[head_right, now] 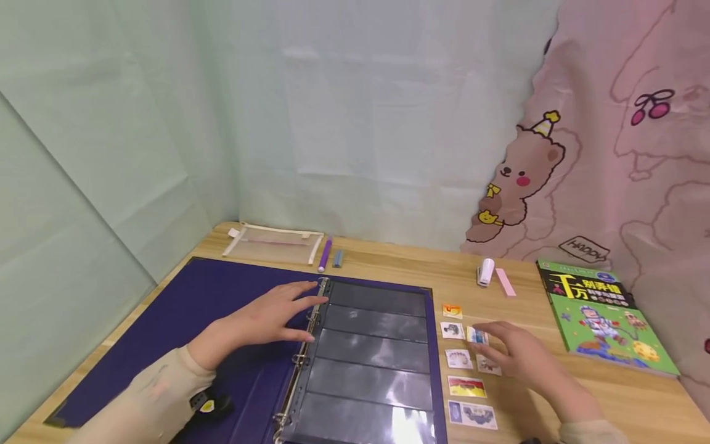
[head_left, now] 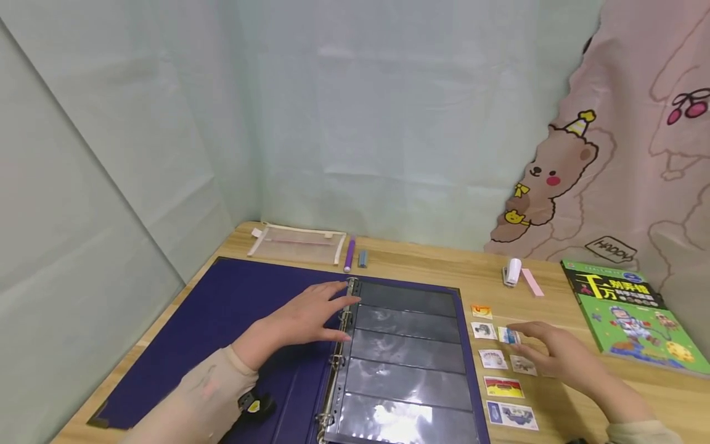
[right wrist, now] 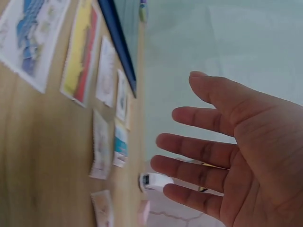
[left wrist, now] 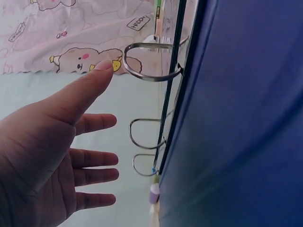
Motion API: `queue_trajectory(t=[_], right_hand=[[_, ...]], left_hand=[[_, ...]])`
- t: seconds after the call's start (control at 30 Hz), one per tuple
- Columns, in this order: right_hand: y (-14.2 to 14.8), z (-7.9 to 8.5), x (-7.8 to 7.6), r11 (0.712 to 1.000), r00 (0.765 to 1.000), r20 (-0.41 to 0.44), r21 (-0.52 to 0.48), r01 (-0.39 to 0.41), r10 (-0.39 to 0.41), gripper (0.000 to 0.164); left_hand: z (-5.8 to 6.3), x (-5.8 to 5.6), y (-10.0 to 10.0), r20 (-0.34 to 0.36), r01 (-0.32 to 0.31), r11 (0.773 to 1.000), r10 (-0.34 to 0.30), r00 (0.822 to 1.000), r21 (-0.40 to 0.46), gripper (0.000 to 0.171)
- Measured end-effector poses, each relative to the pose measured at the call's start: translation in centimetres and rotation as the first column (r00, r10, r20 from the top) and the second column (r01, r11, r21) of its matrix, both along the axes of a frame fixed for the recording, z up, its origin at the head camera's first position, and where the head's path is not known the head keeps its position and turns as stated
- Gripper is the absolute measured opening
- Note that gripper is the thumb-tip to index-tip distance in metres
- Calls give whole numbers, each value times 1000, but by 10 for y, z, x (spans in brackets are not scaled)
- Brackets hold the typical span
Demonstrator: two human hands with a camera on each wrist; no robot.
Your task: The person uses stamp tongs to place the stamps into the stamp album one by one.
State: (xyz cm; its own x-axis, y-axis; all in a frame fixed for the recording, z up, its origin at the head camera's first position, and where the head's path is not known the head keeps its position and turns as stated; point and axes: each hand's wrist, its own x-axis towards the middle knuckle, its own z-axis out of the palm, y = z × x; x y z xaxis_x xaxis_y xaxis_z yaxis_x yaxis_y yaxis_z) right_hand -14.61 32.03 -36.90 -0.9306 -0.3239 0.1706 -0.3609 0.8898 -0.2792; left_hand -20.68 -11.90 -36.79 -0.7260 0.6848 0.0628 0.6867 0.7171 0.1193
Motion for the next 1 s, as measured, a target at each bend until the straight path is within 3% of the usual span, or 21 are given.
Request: queue_trajectory(t=[0.27, 0.5, 0.83, 1.0], right_hand=[[9, 15, 11, 999, 1000, -24, 43, -12, 13, 32], [28, 25, 21, 998, 996, 77, 52, 45, -49, 35], [56, 20, 32, 988, 985, 114, 103, 118, -130, 33], [74, 13, 36, 982, 982, 100, 116, 146, -158, 31]], left_hand=[[-3, -8, 19, -15, 56, 997, -57, 998, -53, 67], [-6, -12, 30, -11, 95, 994, -95, 995, -58, 66], [-20, -22, 37, 54, 117, 993, -116, 992, -13, 66], [-28, -28, 35, 33, 112, 993, -113, 993, 22, 65]])
